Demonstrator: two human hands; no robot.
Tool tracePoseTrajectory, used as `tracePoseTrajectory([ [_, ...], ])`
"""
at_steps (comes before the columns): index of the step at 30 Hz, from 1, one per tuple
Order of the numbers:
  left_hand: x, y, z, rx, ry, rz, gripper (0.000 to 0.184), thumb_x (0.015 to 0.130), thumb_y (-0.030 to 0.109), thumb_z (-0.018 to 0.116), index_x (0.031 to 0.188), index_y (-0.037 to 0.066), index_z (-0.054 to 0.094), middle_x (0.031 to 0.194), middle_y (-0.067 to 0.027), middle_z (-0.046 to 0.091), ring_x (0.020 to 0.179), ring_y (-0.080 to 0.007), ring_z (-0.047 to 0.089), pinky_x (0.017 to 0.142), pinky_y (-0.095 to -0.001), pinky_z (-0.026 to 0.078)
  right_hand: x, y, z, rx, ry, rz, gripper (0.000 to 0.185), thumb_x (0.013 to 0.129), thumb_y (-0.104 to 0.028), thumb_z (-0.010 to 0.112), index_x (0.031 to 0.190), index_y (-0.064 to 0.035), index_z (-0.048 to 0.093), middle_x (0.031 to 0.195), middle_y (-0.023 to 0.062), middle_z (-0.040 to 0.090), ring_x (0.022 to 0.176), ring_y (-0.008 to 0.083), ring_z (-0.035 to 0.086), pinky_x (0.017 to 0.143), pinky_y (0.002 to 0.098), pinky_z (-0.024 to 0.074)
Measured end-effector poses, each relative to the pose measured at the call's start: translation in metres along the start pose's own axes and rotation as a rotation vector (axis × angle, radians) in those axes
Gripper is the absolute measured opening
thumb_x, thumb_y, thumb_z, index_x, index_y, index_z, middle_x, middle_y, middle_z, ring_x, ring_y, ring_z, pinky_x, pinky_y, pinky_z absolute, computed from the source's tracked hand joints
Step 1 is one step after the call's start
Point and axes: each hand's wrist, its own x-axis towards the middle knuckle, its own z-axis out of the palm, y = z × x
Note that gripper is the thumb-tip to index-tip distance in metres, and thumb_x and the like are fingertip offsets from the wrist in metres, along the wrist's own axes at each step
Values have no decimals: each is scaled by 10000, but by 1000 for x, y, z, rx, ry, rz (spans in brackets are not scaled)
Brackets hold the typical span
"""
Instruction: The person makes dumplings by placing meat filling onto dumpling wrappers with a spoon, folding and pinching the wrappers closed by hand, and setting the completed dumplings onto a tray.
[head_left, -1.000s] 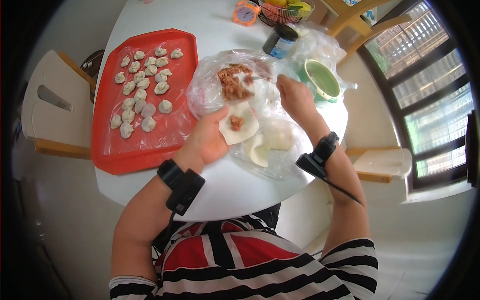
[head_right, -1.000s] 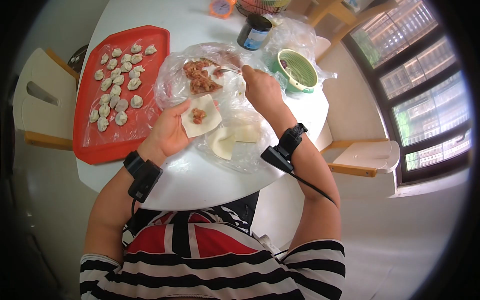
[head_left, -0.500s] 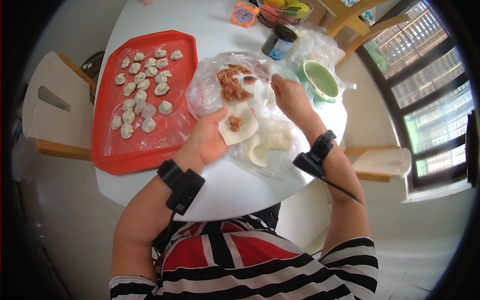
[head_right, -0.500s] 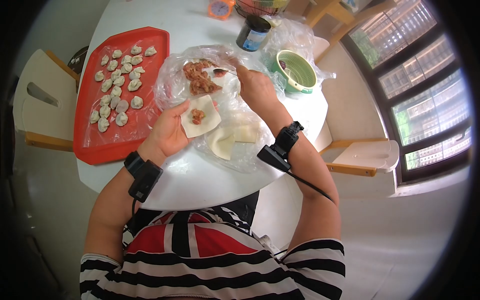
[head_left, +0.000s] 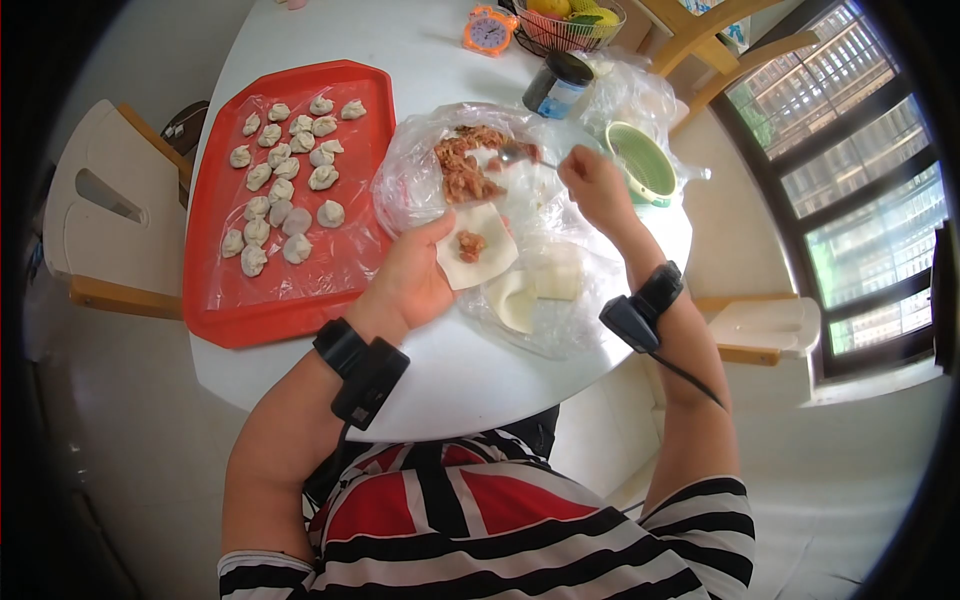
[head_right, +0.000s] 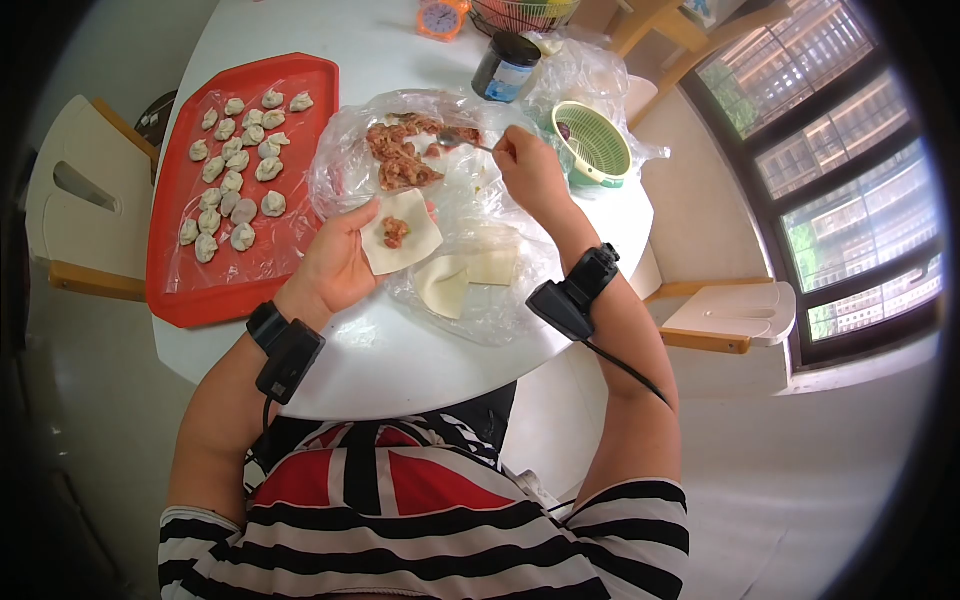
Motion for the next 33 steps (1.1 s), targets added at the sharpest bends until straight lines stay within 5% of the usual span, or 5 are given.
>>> tracePoseTrajectory([
  [5, 1, 0, -3, -8, 1, -2, 471, 1042, 245, 288, 1394, -66, 322, 1372, -219, 459, 1287, -316, 458, 1116, -438, 352, -2, -3, 14, -161, 50, -143, 105, 877, -110, 590, 877, -11, 556, 708, 184, 577, 625, 341, 551, 591, 383, 440],
  [10, 1, 0, -1, -25, 29, 1, 469, 1042, 248, 291, 1392, -62, 326, 1369, -220, 460, 1287, -317, 458, 1117, -438, 348, -2, -10, 4, -147, -86, -59, 94, 868, -97, 581, 868, -3, 572, 664, 149, 557, 580, 254, 541, 566, 350, 429],
  [13, 0, 0, 1, -7, 33, 5, 469, 1043, 252, 289, 1391, -60, 328, 1370, -220, 460, 1287, -316, 458, 1117, -437, 348, 0, 1, 5, 61, -55, 32, 97, 859, -88, 585, 841, 7, 573, 644, 131, 549, 557, 215, 512, 549, 339, 417],
  [16, 0, -1, -1, -9, 25, 5, 453, 1034, 227, 323, 1386, -57, 339, 1370, -213, 464, 1286, -310, 461, 1117, -432, 349, -4, -1, 6, -88, 17, -21, 104, 857, -85, 592, 830, 14, 574, 635, 124, 551, 545, 189, 506, 536, 335, 411],
  [33, 0, -1, 1, 60, 23, 1, 455, 1012, 171, 348, 1394, -76, 326, 1382, -217, 457, 1295, -307, 454, 1120, -421, 346, -10, 0, 7, -53, -55, -37, 150, 870, -111, 602, 799, 21, 593, 627, 67, 572, 515, 119, 503, 491, 279, 402],
])
